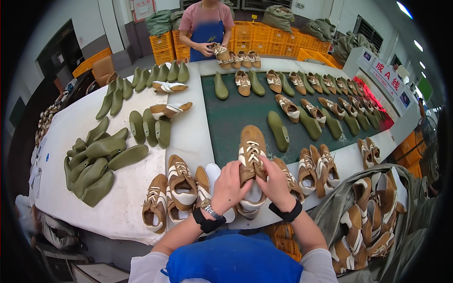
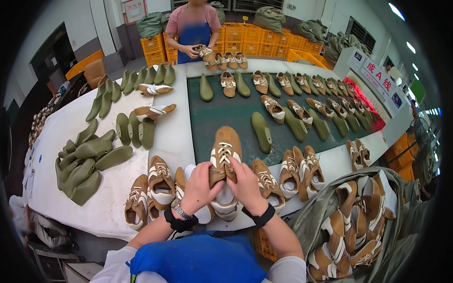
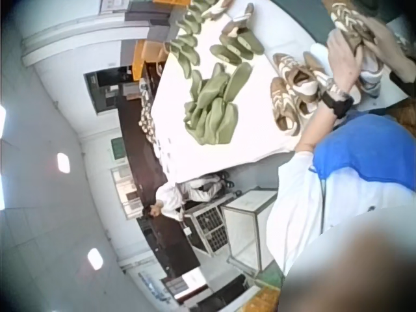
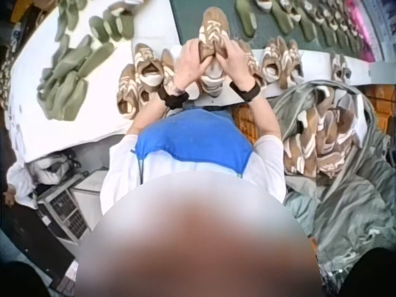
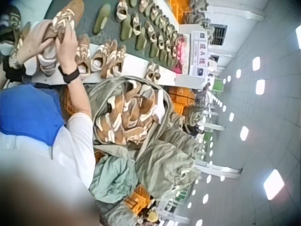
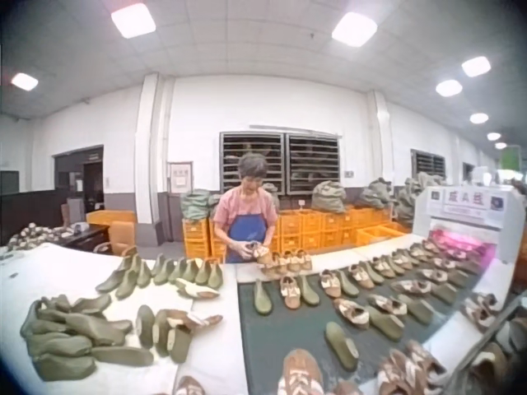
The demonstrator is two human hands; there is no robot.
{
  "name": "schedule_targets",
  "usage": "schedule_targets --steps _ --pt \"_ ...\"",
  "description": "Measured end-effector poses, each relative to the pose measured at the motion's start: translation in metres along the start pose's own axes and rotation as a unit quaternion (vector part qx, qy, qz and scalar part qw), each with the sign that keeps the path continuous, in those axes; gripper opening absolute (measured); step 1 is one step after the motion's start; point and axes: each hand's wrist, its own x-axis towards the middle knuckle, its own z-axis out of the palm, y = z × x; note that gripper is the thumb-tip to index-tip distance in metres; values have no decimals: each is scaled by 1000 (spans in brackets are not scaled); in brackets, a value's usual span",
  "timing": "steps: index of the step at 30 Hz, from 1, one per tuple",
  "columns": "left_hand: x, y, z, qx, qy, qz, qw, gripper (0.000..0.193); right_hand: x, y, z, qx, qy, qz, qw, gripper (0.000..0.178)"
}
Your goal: The person inserts green shoe lasts into brown and white sneakers on a factory assembly line. They repeatedly pick up shoes from a sack, insert the lasts, and place the shoes on the conveyor belt. The person also handles and stacks the green shoe lasts on the table.
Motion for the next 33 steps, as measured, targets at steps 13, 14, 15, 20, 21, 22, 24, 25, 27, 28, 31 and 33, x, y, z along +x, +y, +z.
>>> schedule_targets --steps 13,14,15,20,21,22,24,25,27,28,31,33 --pt "15 -42 -17 103 26 -45 993 21 -2 -40 -12 1 -119 -36 992 45" --pt "18 -44 -16 93 14 -45 995 24 -3 -40 -13 45 -192 -35 980 43" --pt "21 -45 -15 86 4 -51 995 26 0 -35 -12 44 -213 -13 976 41" --pt "16 -49 -13 10 -59 -72 996 42 66 69 10 38 -259 84 962 34" --pt "11 -50 -16 33 -87 -86 992 45 85 97 16 -7 -248 55 967 32" --pt "5 -52 -20 35 -92 -76 992 43 103 126 22 -62 -260 41 963 32" --pt "-8 -54 -29 16 -76 -105 991 34 137 180 42 -115 -296 92 944 33" --pt "-15 -56 -35 17 -85 -142 986 31 151 205 54 -136 -296 111 939 32" --pt "-26 -61 -49 15 -54 -175 983 30 177 250 81 -172 -250 136 943 30" --pt "-33 -62 -55 36 -30 -193 980 28 185 270 96 -189 -206 150 948 29" --pt "-51 -69 -72 66 0 -261 963 26 190 311 128 -195 -167 181 950 56" --pt "-62 -73 -82 107 41 -272 955 25 201 307 161 -216 -161 191 944 59"
